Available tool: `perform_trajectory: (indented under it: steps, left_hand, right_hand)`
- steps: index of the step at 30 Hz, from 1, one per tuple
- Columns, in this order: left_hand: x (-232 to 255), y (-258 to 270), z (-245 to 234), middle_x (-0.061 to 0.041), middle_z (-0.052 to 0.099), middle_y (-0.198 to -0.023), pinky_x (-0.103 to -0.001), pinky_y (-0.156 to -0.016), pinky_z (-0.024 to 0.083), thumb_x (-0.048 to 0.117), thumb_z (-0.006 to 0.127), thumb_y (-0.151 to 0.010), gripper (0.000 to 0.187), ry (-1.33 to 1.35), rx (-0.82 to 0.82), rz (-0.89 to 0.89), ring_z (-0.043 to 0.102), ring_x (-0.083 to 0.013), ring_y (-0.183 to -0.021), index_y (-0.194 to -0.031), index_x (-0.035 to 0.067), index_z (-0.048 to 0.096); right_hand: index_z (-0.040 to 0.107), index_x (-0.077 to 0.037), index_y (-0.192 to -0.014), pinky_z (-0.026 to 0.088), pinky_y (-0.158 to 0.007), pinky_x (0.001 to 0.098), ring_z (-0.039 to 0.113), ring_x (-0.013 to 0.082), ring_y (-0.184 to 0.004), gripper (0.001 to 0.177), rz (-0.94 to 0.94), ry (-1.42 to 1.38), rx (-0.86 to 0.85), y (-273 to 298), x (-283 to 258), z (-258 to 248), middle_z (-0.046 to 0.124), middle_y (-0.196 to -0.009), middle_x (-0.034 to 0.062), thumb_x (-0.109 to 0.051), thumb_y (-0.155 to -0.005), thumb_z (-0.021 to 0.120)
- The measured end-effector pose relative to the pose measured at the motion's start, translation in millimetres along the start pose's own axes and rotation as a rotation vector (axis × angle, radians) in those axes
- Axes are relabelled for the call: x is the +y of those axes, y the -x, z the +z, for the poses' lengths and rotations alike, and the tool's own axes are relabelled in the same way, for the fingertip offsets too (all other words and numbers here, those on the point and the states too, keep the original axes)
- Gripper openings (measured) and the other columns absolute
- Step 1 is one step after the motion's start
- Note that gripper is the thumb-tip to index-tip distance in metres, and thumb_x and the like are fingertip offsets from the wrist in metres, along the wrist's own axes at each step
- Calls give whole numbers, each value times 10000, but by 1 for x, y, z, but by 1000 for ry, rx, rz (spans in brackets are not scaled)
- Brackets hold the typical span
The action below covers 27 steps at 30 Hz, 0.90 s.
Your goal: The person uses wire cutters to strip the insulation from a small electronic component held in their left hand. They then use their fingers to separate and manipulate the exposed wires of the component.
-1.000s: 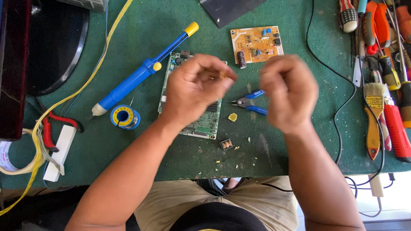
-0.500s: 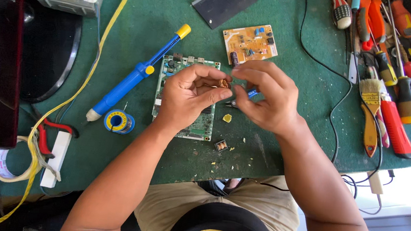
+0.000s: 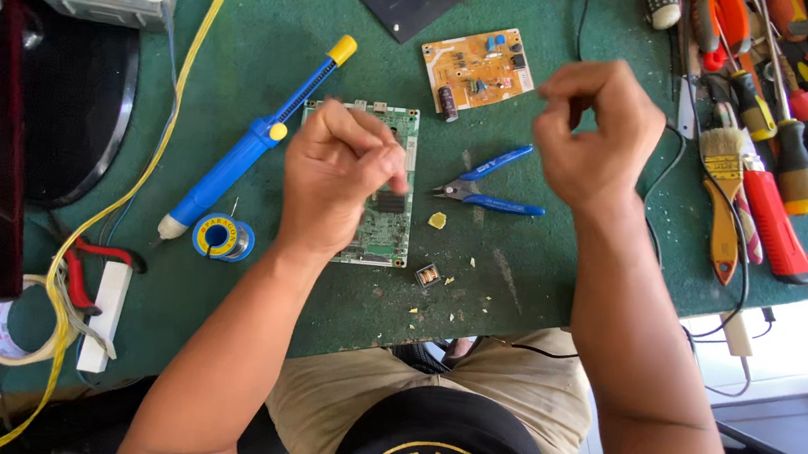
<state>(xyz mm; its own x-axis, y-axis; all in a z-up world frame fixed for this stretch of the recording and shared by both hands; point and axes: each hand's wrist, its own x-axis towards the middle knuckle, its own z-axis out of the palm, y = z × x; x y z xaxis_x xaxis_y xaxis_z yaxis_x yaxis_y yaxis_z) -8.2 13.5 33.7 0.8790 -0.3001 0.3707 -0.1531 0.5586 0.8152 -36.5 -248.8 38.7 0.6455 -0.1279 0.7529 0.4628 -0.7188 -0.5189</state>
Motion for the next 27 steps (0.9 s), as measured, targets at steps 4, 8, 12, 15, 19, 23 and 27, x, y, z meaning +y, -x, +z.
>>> perform_trajectory:
  steps: [4,8,12,15,19,23,27]
  left_hand:
    - [-7,1,1,-137,703,-1091,-343,-781,721,0,799,-941,165,-1,-7,-60,731,-194,-888,-1031,41,667]
    - [-19,0,-5,-205,753,-1184,-318,-883,708,-17,804,-956,201,-2,-30,-1,812,-207,-963,-1141,-45,730]
    - [-21,-1,-3,-206,708,-1211,-352,-961,693,-26,792,-968,249,-61,-44,-12,790,-228,-1035,-1215,-29,752]
    - [-36,2,-10,-140,711,-1171,-318,-978,690,-59,847,-910,496,-61,-51,-17,784,-224,-1099,-1372,-32,669]
    - [-27,6,1,-154,698,-1168,-340,-986,690,-79,858,-890,559,-107,-51,-14,773,-252,-1131,-1403,-34,643]
    - [-26,9,5,-155,635,-1147,-411,-1011,680,-122,834,-898,607,-185,-69,86,758,-323,-1182,-1446,-37,585]
    - [-28,11,5,-196,687,-1116,-417,-1011,677,-144,822,-900,650,-179,-42,137,763,-363,-1175,-1478,-27,550]
  right_hand:
    - [690,-5,-983,525,-724,324,634,197,-795,107,36,-94,-93,-3,-9,10,728,-976,129,101,-988,682]
    - [772,-25,-1071,546,-580,386,602,249,-604,198,-100,-210,-142,-3,-28,20,737,-847,116,34,-905,862]
    - [800,3,-1123,547,-620,394,586,237,-631,226,-164,-353,-186,-3,-43,20,718,-885,148,-90,-938,891]
    - [812,26,-1082,562,-580,370,643,255,-654,137,-248,-400,-200,-9,-61,22,757,-964,226,-59,-978,835]
    - [818,2,-1007,565,-550,362,655,263,-632,35,-257,-372,-236,-5,-49,24,758,-960,188,-21,-981,823]
    - [788,-18,-980,557,-543,331,637,246,-633,46,-222,-356,-227,5,-35,30,748,-956,145,-57,-994,808]
    - [754,-13,-967,554,-543,349,626,277,-622,58,-185,-393,-228,6,-37,31,722,-923,157,-50,-1001,783]
